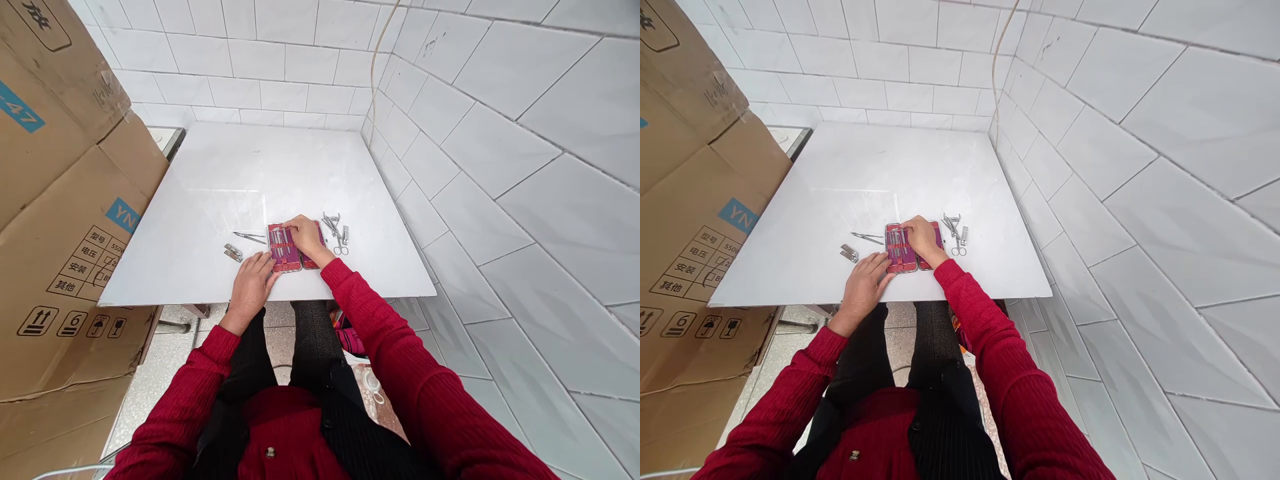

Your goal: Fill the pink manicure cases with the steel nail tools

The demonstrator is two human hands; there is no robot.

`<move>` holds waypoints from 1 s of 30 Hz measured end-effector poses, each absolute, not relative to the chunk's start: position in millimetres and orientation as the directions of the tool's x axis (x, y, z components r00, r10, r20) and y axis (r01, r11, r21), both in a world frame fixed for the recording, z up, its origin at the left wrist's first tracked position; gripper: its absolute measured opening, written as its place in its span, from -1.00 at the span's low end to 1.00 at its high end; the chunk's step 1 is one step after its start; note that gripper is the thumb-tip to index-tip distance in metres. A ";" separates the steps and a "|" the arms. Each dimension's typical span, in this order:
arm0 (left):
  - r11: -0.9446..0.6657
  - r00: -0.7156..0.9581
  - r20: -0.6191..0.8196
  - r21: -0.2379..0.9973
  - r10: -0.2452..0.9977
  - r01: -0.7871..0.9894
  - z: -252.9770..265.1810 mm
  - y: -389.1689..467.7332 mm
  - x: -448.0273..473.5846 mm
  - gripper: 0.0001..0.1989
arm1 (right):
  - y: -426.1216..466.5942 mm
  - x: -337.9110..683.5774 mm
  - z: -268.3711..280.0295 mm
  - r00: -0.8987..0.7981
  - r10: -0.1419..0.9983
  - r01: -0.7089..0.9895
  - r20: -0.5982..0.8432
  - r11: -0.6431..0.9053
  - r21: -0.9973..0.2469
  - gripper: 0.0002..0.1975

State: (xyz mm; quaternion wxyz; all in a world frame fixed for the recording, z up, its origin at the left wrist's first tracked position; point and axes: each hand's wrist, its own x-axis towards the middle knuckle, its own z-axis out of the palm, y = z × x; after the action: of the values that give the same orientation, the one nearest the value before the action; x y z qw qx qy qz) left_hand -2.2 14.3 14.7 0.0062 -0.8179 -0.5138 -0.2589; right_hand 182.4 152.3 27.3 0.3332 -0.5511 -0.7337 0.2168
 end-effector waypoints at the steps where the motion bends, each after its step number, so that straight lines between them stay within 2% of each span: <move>1: -0.472 0.338 0.429 0.257 0.838 0.844 14.8 14.4 -2.3 -0.59 | 150.7 182.1 26.2 -0.171 0.951 0.664 0.259 0.306 -0.683 -0.56; 15: -0.465 0.337 0.410 0.268 0.848 0.844 14.9 13.6 -1.4 -0.62 | 128.5 180.4 45.2 -0.281 0.919 0.788 0.275 0.384 -0.481 -0.65; 23: -0.455 0.330 0.400 0.274 0.855 0.847 15.6 11.6 -0.2 -0.62 | 125.5 127.8 84.0 -0.451 0.890 0.842 0.060 0.447 -0.302 -0.77; 30: -0.456 0.338 0.382 0.281 0.860 0.844 19.9 9.0 0.3 -0.61 | 131.1 95.1 82.4 -0.491 0.871 0.864 -0.027 0.483 -0.145 -0.77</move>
State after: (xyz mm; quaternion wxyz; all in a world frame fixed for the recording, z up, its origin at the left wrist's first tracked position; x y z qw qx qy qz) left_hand 0.3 9.0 19.9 -0.0164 -0.8176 -0.5213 -0.2439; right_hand 95.1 131.1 82.4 0.0251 -0.5037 -0.8607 0.0693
